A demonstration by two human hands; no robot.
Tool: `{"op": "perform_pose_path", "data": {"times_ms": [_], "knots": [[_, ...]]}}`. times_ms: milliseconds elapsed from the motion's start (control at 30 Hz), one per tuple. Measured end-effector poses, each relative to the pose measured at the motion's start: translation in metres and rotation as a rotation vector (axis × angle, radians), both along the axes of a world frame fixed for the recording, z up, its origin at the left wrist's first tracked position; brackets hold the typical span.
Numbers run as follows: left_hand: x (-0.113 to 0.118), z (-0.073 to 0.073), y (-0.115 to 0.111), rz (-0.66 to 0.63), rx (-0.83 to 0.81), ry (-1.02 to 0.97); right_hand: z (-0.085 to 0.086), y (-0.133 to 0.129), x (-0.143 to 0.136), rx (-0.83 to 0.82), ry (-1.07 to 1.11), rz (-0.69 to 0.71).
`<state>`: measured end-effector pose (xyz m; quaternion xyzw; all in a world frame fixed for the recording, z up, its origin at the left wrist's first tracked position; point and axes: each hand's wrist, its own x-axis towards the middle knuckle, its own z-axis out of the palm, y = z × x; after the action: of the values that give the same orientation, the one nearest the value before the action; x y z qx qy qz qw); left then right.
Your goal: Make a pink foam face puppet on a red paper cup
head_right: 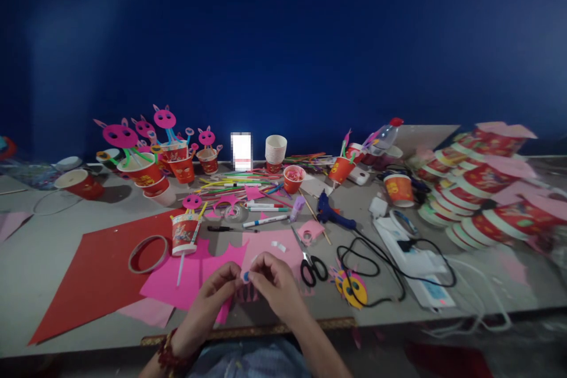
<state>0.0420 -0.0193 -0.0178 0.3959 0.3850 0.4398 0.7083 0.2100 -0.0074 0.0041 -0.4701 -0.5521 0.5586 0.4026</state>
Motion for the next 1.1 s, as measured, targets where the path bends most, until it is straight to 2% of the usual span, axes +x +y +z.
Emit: {"op": "perform_pose_path", "data": {"times_ms": [167, 267, 367, 533, 633, 767, 833, 933, 1000, 1033, 1100], "knots": [[-0.003, 0.008, 0.001, -0.01, 0.131, 0.077, 0.005, 0.0, 0.004, 0.078, -0.112, 0.067], [-0.004, 0.012, 0.006, -0.039, 0.124, 0.079, 0.008, 0.002, 0.005, 0.125, -0.175, 0.109], [-0.002, 0.013, 0.008, -0.025, 0.078, 0.047, 0.007, 0.003, 0.005, 0.169, -0.183, 0.088], [-0.001, 0.003, 0.007, 0.109, 0.0, -0.013, 0.0, -0.001, 0.002, 0.038, 0.007, -0.011], [0.001, -0.002, 0.006, 0.176, -0.023, -0.014, -0.005, -0.005, -0.005, -0.029, 0.093, -0.017], [0.003, -0.001, 0.002, 0.192, 0.003, 0.043, -0.009, -0.004, -0.013, -0.038, 0.111, -0.037], [-0.001, 0.004, -0.001, 0.184, 0.101, 0.156, -0.01, -0.002, -0.013, -0.021, 0.093, -0.056], [-0.024, 0.015, -0.002, 0.284, 0.414, 0.515, -0.01, 0.003, -0.007, 0.003, 0.078, -0.086], [-0.049, 0.02, 0.006, 0.488, 0.624, 0.797, -0.01, 0.007, -0.001, 0.001, 0.07, -0.093], [-0.063, 0.021, 0.012, 0.612, 0.679, 0.927, -0.01, 0.008, 0.001, -0.001, 0.065, -0.095], [-0.089, 0.018, 0.026, 0.761, 0.685, 1.202, -0.012, 0.01, 0.003, 0.0, 0.057, -0.089]]}}
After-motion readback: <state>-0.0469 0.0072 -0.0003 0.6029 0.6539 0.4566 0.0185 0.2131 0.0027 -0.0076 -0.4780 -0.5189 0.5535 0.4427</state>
